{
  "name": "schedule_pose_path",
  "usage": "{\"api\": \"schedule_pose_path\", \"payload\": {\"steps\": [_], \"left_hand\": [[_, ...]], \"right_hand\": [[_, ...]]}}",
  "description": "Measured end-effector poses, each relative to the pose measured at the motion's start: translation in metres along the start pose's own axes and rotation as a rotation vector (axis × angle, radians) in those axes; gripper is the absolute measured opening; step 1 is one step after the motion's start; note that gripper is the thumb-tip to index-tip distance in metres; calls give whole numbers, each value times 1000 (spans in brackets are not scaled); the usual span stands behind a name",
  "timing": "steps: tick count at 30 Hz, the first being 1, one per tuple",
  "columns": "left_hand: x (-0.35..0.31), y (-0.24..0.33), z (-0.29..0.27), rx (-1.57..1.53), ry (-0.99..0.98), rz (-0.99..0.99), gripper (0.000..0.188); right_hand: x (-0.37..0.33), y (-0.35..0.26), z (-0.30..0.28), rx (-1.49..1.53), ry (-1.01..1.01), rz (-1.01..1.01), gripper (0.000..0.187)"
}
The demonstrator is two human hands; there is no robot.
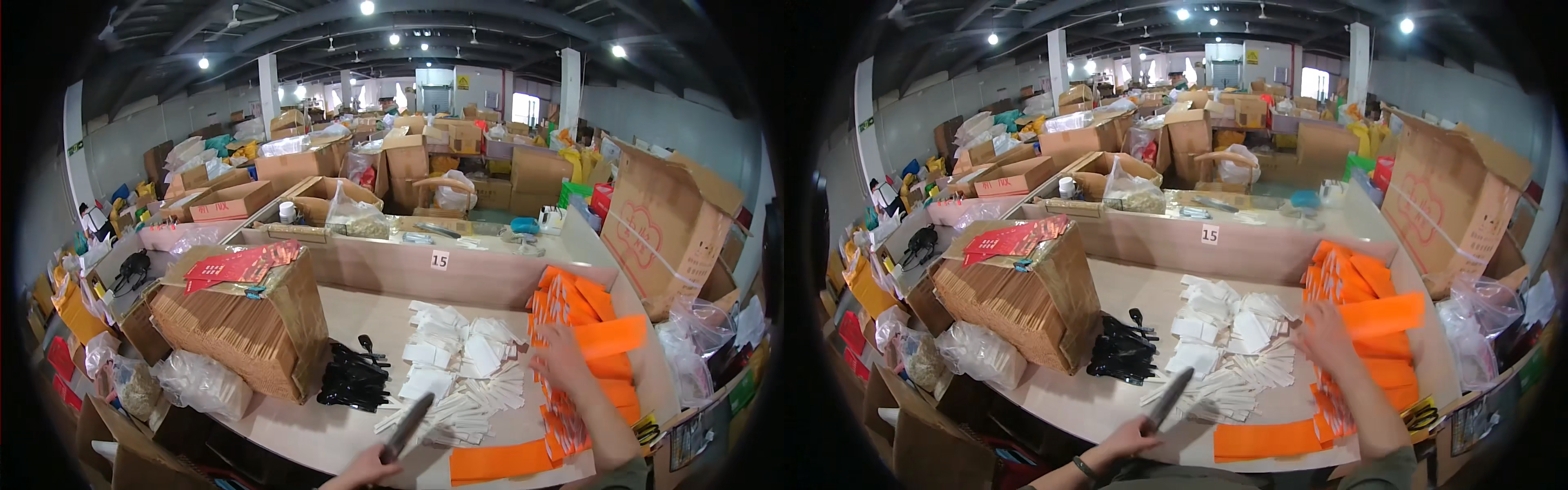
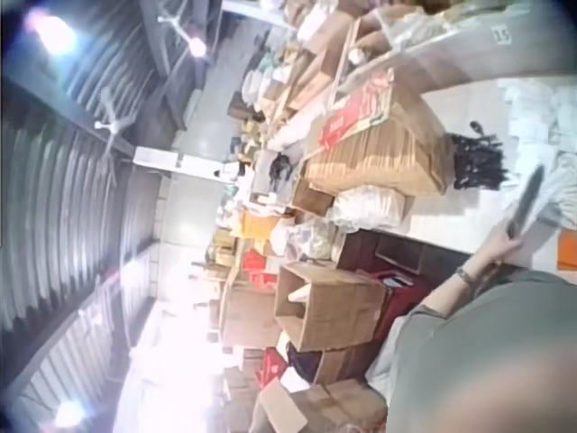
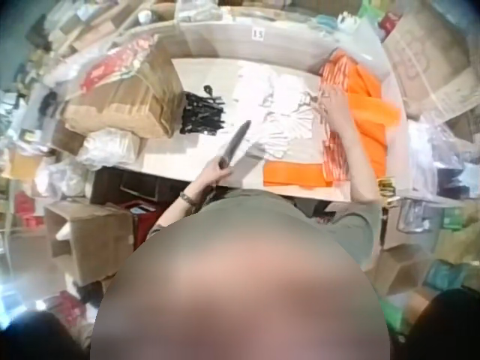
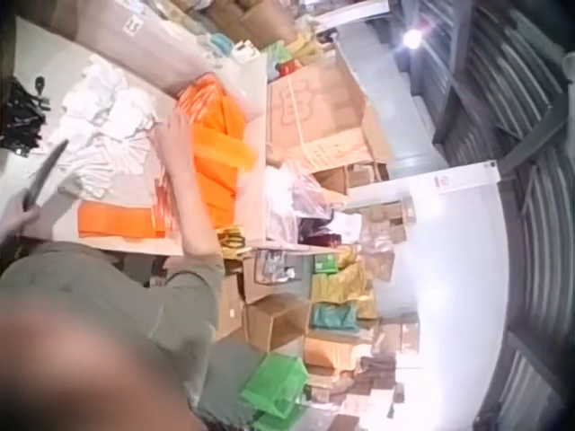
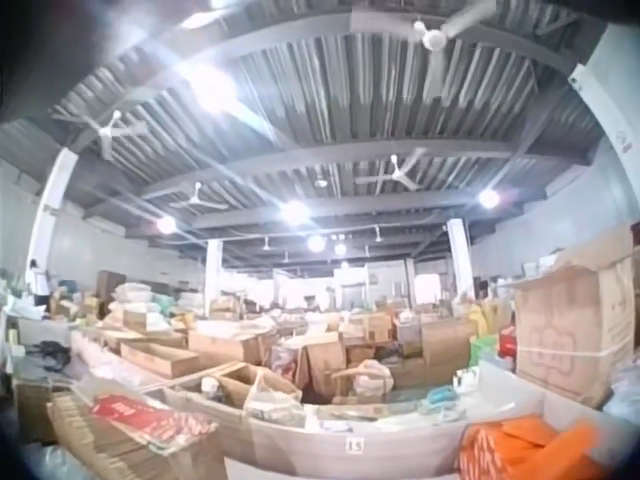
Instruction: Putting black plastic spoons into orange bags at a packaging station.
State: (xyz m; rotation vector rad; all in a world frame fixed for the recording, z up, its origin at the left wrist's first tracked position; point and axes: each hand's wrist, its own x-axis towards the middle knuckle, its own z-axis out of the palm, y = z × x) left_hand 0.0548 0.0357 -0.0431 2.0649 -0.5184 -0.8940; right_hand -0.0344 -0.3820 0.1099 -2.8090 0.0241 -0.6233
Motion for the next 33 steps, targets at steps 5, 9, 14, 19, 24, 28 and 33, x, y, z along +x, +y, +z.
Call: {"api": "schedule_pose_path", "payload": {"steps": [5,9,14,19,24,28,33], "left_hand": [[16,-2,62,-339,-570,188,59],[33,15,89,-368,-737,387,57],[-1,48,33,168,-383,107,51],[-28,18,23,561,231,160,54],[-55,27,18,531,197,179,58],[-58,12,-2,631,-19,287,61],[-15,4,-7,644,-101,483,65]], "right_hand": [[-108,-64,86,71,-570,-526,34],[-117,-88,145,201,-423,-386,37],[-117,-122,126,45,-363,-85,43],[-110,-133,135,114,-739,287,52],[-122,-132,165,95,-621,458,38],[-123,-129,151,239,-685,535,29],[-104,-155,161,267,-672,463,27]]}}
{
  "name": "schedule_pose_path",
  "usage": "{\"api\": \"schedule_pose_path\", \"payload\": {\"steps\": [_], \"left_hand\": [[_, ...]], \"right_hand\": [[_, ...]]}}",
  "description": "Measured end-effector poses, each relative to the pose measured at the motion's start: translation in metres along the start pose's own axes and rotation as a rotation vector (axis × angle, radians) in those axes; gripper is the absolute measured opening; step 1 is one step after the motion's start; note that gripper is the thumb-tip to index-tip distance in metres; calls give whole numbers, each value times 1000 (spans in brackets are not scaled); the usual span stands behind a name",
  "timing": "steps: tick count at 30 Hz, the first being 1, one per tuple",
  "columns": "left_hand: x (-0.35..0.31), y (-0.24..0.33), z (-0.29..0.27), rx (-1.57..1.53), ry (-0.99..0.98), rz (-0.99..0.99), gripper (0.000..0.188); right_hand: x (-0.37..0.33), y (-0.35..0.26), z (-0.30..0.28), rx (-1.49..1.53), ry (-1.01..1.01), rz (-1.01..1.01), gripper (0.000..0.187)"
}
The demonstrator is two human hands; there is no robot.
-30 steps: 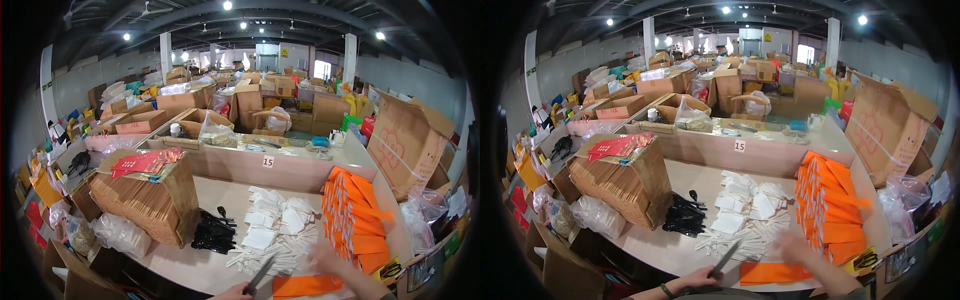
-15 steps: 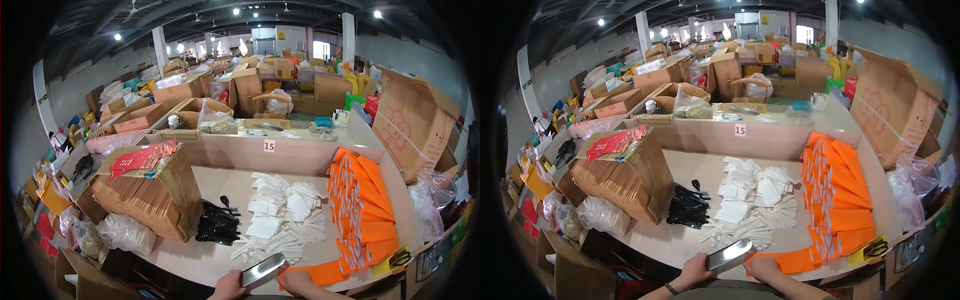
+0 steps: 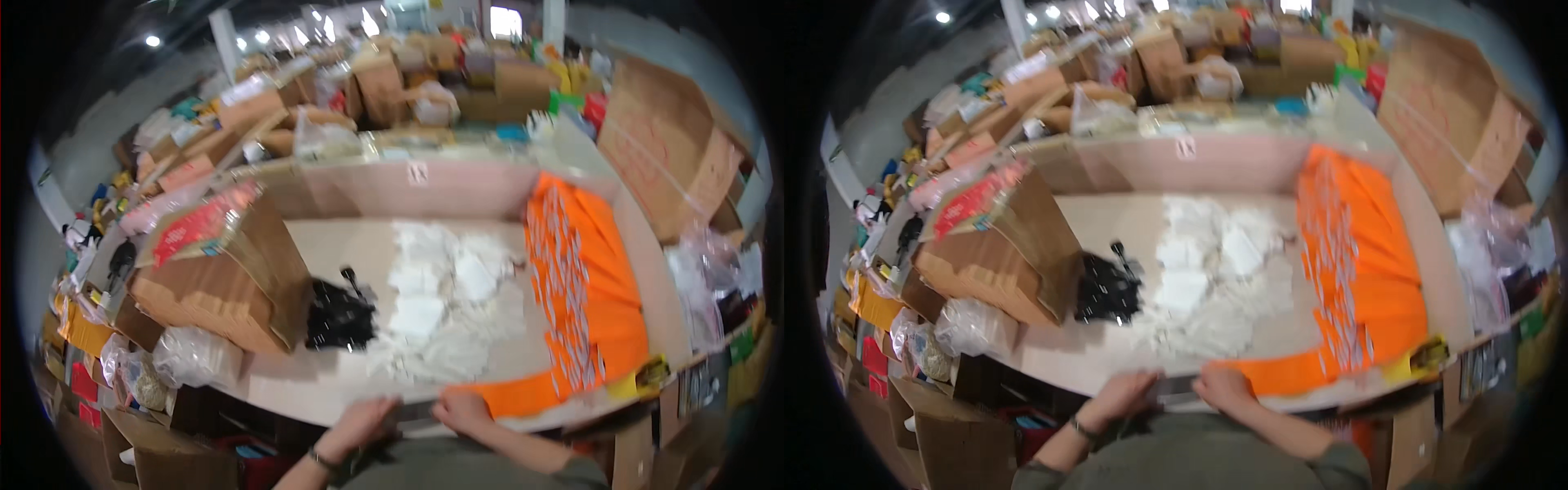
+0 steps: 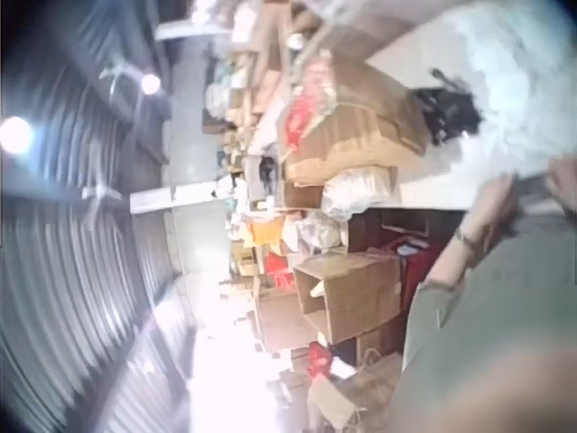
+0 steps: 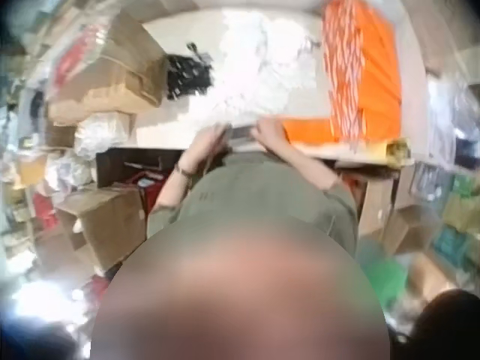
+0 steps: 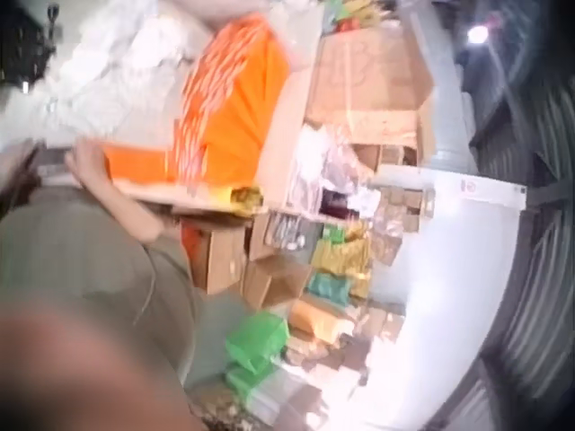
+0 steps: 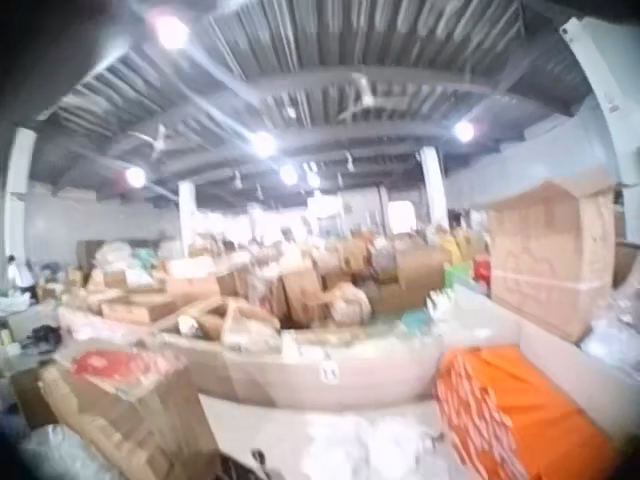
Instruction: Putting black plastic spoons into orange bags at a packaging station.
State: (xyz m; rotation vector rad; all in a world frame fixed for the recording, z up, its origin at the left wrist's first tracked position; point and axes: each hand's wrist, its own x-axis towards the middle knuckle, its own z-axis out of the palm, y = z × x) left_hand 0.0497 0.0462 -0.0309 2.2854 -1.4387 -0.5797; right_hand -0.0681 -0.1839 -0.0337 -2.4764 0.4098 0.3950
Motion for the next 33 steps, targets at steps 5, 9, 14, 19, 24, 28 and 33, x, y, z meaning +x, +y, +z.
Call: {"api": "schedule_pose_path", "payload": {"steps": [5,9,14,19,24,28,33], "left_hand": [[28,34,-37,-44,164,141,72],[-3,6,-31,-53,353,-182,54],[10,-2,-36,-95,439,-212,42],[-28,-28,-33,15,496,-271,34],[-11,-67,-53,125,631,-303,25],[45,-76,-75,185,814,-161,25],[82,-97,-72,413,585,-233,20]], "right_hand": [[-5,-1,-11,218,213,-258,22],[30,41,-66,305,394,-50,18],[95,93,-86,113,665,-52,16],[89,83,-93,-91,577,-13,13],[93,90,-84,-11,664,-41,17],[119,38,-88,-112,636,-316,13],[158,1,-73,-435,660,-471,8]]}}
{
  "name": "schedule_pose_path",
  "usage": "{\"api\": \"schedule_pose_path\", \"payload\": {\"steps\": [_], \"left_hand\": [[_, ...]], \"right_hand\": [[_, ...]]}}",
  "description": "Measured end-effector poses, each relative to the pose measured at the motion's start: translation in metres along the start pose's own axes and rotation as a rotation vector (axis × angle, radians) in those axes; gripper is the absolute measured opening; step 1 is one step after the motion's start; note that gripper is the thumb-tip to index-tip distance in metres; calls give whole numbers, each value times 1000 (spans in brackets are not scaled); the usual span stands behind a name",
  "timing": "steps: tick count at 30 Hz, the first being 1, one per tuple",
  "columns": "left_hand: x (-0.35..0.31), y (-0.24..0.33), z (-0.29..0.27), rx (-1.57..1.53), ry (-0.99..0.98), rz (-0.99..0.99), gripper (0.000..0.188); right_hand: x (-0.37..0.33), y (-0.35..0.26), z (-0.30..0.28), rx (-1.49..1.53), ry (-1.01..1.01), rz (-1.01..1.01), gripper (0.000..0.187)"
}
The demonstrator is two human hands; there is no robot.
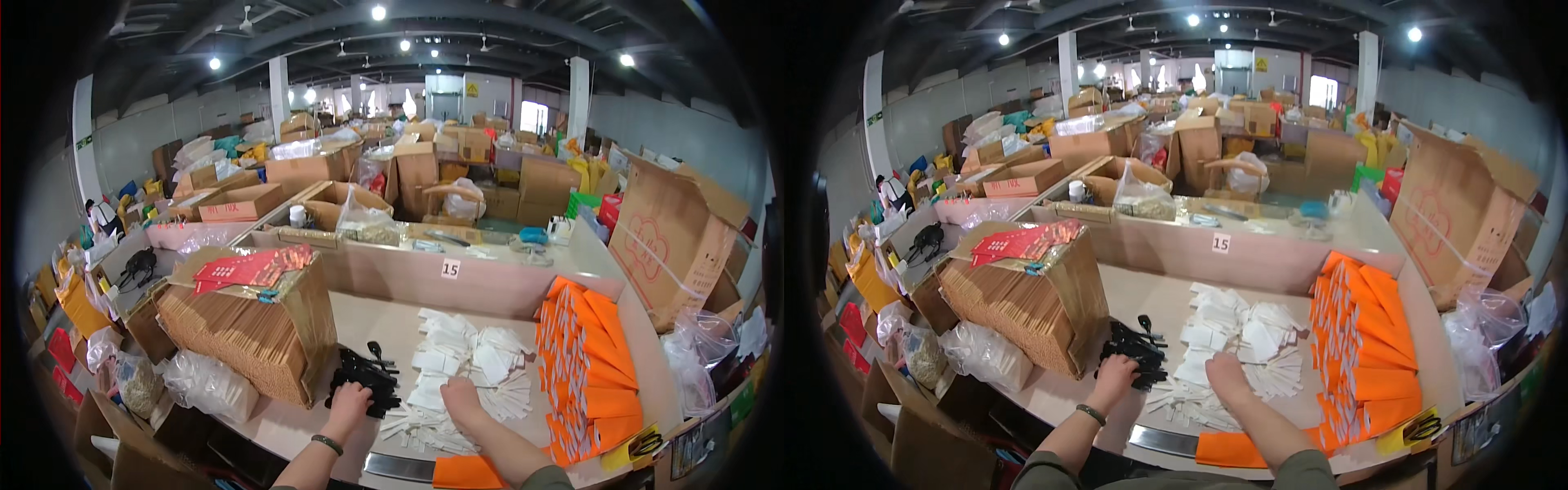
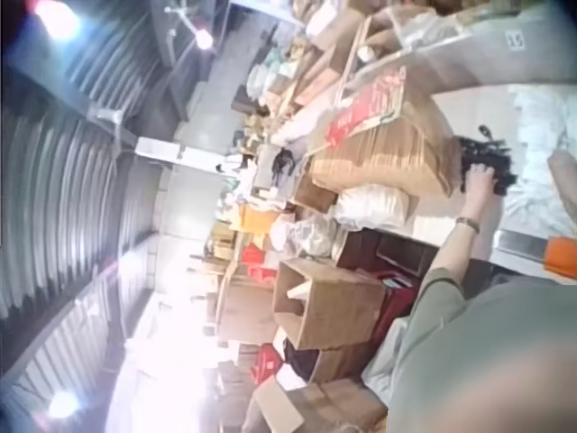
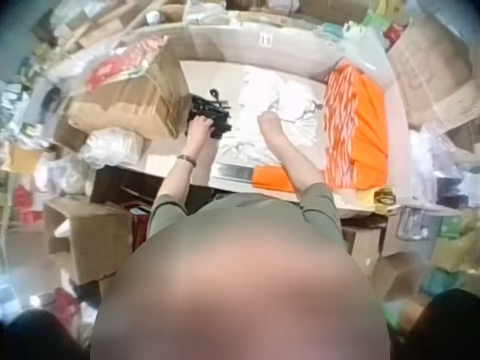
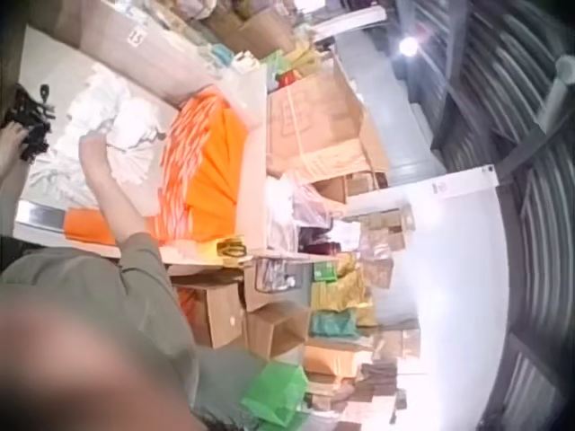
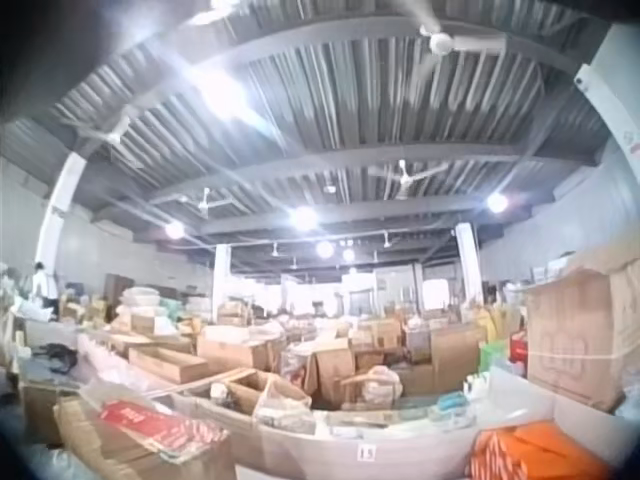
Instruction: Putting black plastic spoons into orange bags at a packaging station.
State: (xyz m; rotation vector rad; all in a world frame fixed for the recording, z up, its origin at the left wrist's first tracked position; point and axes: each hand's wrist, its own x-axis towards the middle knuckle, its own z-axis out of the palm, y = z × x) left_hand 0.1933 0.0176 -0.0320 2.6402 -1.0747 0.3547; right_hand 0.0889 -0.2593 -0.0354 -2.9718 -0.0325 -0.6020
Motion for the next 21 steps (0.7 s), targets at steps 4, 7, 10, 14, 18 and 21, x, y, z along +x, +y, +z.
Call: {"api": "schedule_pose_path", "payload": {"steps": [4,7,10,14,18,21], "left_hand": [[-8,0,3,-39,-6,67,13],[-10,5,-10,-116,21,36,12],[-14,5,-14,-193,40,-29,13],[-17,-6,-8,-296,31,-25,13],[-10,2,-20,-342,87,-65,14],[-14,6,-33,-358,171,-67,16]], "right_hand": [[8,0,24,-70,-12,-75,8],[0,-3,15,-19,-60,33,10],[-7,-17,-25,177,-104,193,13],[-30,-53,-60,703,-358,184,17],[-95,-96,-45,501,-501,-158,14],[-108,-96,-26,509,-452,-68,14]]}}
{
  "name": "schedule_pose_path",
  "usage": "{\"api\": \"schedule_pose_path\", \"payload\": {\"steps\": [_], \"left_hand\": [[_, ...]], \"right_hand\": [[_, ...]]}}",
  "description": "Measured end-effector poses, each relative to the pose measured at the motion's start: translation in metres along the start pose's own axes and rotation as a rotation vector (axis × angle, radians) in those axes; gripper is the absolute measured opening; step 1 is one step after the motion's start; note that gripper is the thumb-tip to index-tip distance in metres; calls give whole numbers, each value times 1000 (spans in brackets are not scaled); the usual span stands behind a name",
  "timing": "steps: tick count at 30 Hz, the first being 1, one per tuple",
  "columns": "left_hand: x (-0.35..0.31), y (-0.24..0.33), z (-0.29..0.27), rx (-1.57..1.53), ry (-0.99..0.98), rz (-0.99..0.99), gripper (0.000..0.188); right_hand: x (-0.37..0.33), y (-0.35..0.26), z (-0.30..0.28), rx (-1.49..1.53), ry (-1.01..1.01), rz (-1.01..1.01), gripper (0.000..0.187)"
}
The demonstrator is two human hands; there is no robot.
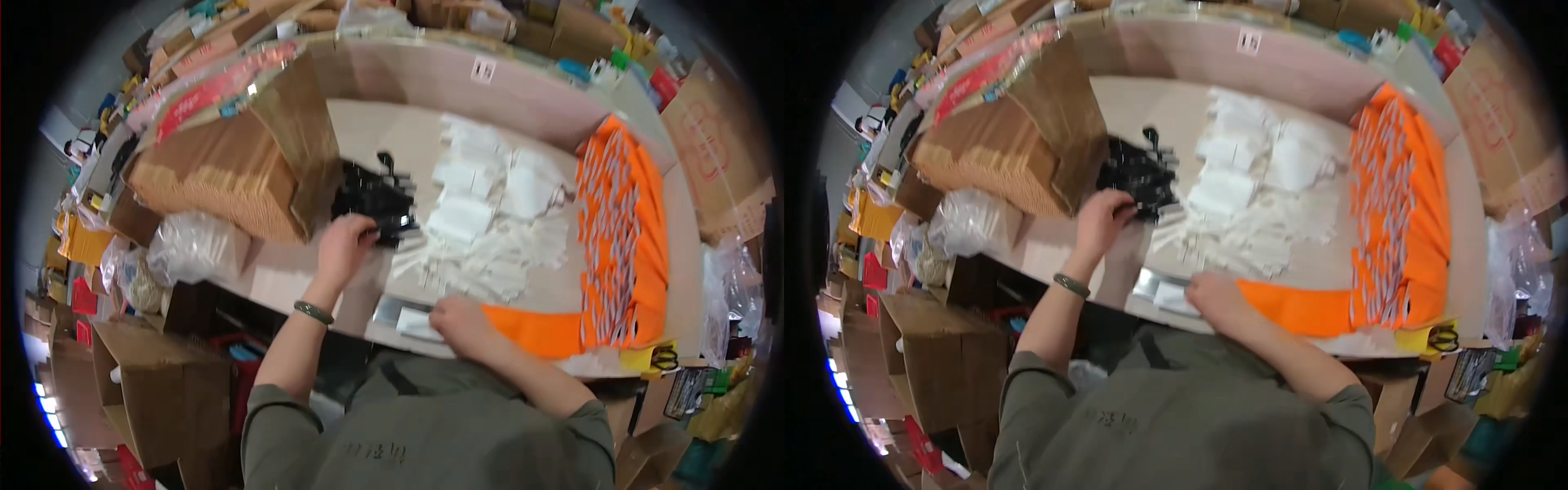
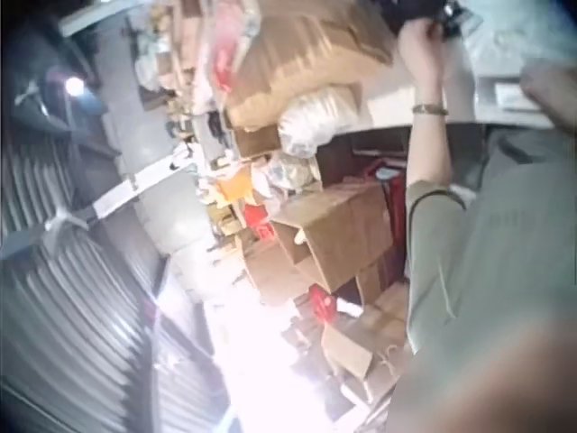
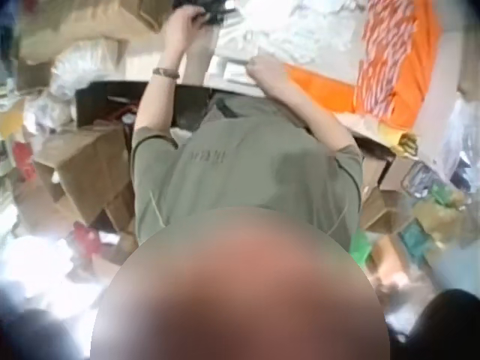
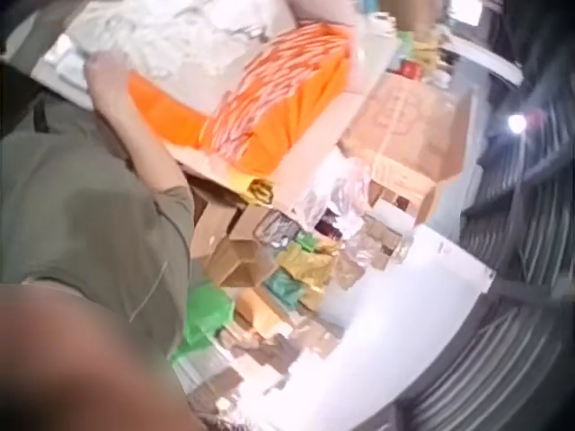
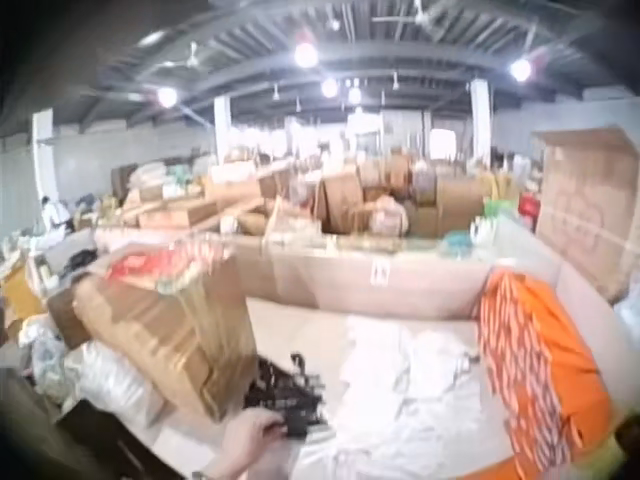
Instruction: Putting black plastic spoons into orange bags at a packaging station.
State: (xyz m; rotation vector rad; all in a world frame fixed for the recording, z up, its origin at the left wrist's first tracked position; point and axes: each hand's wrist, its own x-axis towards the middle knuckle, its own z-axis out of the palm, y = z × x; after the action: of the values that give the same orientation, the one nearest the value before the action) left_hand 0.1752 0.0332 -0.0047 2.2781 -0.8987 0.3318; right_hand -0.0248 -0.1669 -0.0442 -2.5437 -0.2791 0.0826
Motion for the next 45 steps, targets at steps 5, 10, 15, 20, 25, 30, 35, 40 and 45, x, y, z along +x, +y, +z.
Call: {"api": "schedule_pose_path", "payload": {"steps": [5,10,15,20,25,30,35,40,45], "left_hand": [[-38,14,-4,-116,-23,-85,18],[-72,41,12,-232,-130,-87,13],[-113,33,23,-206,-281,-218,15],[-107,31,24,-271,-366,-273,19],[-104,34,20,-430,-211,-481,15],[-77,43,20,-368,-206,-272,17],[-61,38,16,-124,-279,58,13],[-61,45,45,-129,-561,466,12],[-17,36,-33,157,-240,401,7]], "right_hand": [[-1,-14,-14,179,85,49,17],[-5,-17,1,-51,148,-64,17],[-8,5,10,-46,72,129,11],[-7,-5,1,-172,296,-33,6],[-2,-2,3,-63,240,41,12],[1,0,1,-106,206,-5,18],[-28,4,-20,-138,430,-96,25],[-44,22,26,-314,299,-312,44],[-43,31,37,-292,279,-312,43]]}}
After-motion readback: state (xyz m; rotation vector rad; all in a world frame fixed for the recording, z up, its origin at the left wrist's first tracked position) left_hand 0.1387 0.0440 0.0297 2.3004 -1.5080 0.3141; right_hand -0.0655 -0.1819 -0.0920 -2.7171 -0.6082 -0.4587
